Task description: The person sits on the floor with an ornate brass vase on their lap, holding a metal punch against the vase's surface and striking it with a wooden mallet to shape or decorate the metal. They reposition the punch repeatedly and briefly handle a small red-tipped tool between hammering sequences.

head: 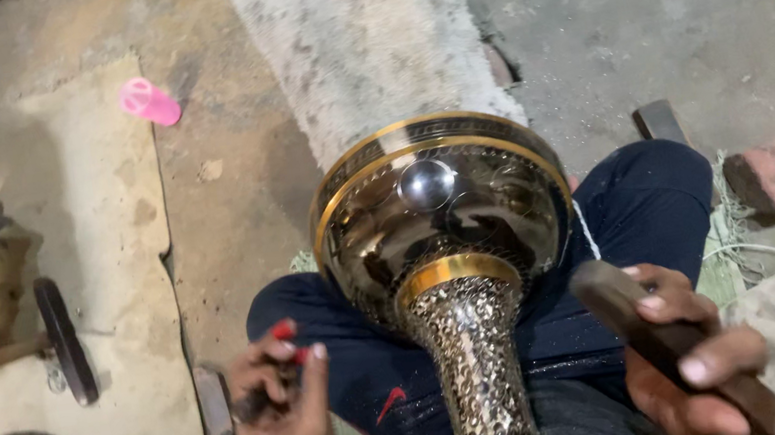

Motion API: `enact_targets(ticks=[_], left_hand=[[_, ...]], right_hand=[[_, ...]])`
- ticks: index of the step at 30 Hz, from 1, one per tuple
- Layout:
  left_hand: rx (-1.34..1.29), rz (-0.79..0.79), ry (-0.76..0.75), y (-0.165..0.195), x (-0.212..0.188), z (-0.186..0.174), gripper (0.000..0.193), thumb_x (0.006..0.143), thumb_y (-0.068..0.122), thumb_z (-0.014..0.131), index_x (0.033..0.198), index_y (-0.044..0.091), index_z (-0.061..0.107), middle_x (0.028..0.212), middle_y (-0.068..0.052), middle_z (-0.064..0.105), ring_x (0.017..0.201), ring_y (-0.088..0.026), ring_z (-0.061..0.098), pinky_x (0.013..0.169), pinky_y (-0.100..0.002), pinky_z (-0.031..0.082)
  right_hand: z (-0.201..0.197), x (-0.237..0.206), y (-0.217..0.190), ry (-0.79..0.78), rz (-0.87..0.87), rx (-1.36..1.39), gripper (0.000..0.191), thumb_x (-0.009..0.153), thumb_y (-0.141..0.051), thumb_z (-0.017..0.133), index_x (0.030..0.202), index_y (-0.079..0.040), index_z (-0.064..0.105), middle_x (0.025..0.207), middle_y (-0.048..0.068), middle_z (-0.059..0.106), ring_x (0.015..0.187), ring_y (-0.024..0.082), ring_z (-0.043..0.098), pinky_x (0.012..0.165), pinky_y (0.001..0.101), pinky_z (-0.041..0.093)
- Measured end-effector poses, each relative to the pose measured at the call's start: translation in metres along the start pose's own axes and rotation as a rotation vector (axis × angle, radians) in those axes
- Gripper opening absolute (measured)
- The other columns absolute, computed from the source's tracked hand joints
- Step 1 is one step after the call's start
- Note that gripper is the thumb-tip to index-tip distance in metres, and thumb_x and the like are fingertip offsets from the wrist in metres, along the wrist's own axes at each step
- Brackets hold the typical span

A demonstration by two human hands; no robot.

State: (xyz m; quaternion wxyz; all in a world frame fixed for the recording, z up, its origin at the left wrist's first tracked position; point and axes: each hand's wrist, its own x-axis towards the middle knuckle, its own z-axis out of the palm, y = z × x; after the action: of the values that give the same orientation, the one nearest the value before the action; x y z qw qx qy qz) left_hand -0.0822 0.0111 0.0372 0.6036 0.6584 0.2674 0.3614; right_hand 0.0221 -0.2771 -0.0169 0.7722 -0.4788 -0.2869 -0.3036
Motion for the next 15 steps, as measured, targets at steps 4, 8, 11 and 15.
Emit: enact_targets(ticks=[4, 8, 11, 15], left_hand=[[-0.207, 0.019, 0.089, -0.034, -0.056, -0.01, 0.045, 0.079, -0.017, 0.073, 0.093, 0.012, 0.042, 0.111, -0.017, 0.062, 0.121, -0.031, 0.065, 0.106, -0.041, 0.058], [-0.828, -0.108, 0.226, -0.06, -0.102, -0.002, 0.034, 0.089, -0.002, 0.073, 0.089, 0.012, 0.042, 0.127, -0.024, 0.055, 0.129, -0.041, 0.054, 0.083, -0.028, 0.052], [-0.926, 0.122, 0.15, -0.065, -0.116, 0.015, 0.029, 0.099, 0.016, 0.074, 0.097, 0.013, 0.046, 0.136, -0.024, 0.051, 0.143, -0.044, 0.044, 0.104, -0.043, 0.05], [-0.934, 0.253, 0.109, -0.053, -0.119, 0.041, 0.037, 0.093, 0.027, 0.077, 0.105, 0.008, 0.047, 0.135, -0.026, 0.048, 0.147, -0.049, 0.038, 0.095, -0.036, 0.049]], right_hand=[[0.013, 0.011, -0.017, -0.119, 0.234, 0.158, 0.033, 0.102, -0.059, 0.049, 0.115, -0.03, 0.057, 0.128, 0.01, 0.066, 0.123, 0.028, 0.06, 0.113, 0.0585, 0.044], [0.038, 0.044, -0.04, -0.259, 0.471, 0.438, 0.026, 0.106, -0.053, 0.057, 0.12, -0.032, 0.064, 0.137, 0.01, 0.059, 0.134, 0.029, 0.048, 0.118, 0.0574, 0.04], [0.071, 0.059, -0.044, -0.233, 0.488, 0.652, 0.028, 0.108, -0.053, 0.058, 0.117, -0.028, 0.068, 0.136, 0.013, 0.057, 0.136, 0.031, 0.045, 0.117, 0.0564, 0.04], [0.106, 0.048, -0.034, -0.184, 0.446, 0.912, 0.036, 0.099, -0.056, 0.063, 0.11, -0.023, 0.072, 0.147, 0.018, 0.045, 0.148, 0.041, 0.038, 0.118, 0.0634, 0.042]])
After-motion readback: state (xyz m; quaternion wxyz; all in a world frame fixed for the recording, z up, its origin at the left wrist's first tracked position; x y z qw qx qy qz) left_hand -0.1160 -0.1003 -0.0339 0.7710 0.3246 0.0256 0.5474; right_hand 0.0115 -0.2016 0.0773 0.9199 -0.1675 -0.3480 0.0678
